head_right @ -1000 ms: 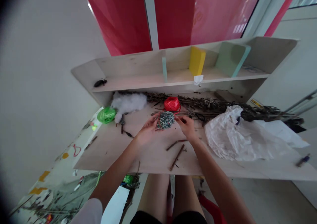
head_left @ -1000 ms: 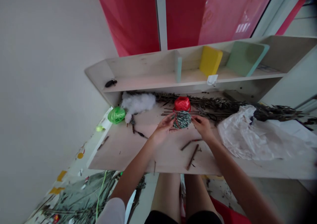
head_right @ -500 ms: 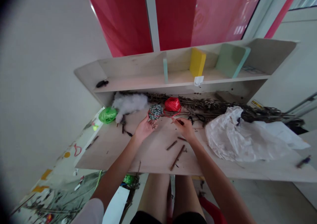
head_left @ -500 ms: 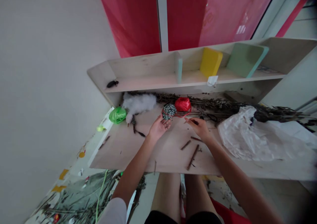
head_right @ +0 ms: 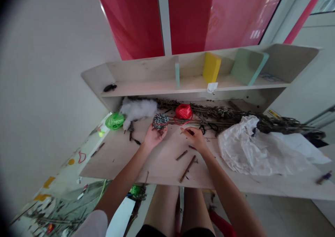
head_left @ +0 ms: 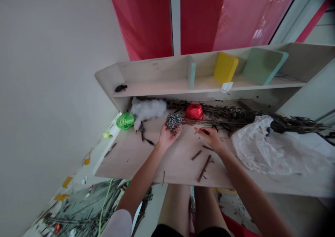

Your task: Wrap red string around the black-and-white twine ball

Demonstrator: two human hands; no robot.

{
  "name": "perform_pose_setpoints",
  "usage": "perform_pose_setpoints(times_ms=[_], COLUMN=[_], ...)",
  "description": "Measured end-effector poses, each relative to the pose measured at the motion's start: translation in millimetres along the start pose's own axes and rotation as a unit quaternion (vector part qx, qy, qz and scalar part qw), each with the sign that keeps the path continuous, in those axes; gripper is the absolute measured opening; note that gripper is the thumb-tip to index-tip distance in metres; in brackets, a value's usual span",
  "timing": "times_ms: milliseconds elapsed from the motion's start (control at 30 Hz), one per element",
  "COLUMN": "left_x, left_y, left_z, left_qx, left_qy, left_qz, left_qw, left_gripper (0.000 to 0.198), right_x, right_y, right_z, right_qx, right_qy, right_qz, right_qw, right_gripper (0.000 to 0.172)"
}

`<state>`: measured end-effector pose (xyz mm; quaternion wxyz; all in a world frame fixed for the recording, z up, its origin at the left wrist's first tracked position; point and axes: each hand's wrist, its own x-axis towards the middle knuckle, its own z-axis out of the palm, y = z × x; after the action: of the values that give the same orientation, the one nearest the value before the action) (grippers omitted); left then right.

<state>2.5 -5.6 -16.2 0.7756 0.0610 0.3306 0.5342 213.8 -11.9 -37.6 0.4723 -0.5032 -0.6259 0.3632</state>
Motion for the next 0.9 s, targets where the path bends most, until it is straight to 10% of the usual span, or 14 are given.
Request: perform_pose_setpoints(times_ms=[567, 900], left_x=[9.1, 26.7], left_y=[3.0, 0.7], left_z=[-3.1, 12.7], left_qx=[-0.032, -0.070], left_qy=[-0.036, -0.088], left_qz=[0.002, -0.081], left_qw=[0.999, 0.990], left_gripper=[0.050, 0.047], right_x=[6.1, 17.5], right_y=[-8.6, 13.6], right_z=[-12.3, -16.4], right_qx=[0.057, 0.075], right_qy=[-0.010, 0.098], right_qz=[0.043, 0.055], right_qw=[0.997, 0.991], right_gripper=[0.039, 0.034])
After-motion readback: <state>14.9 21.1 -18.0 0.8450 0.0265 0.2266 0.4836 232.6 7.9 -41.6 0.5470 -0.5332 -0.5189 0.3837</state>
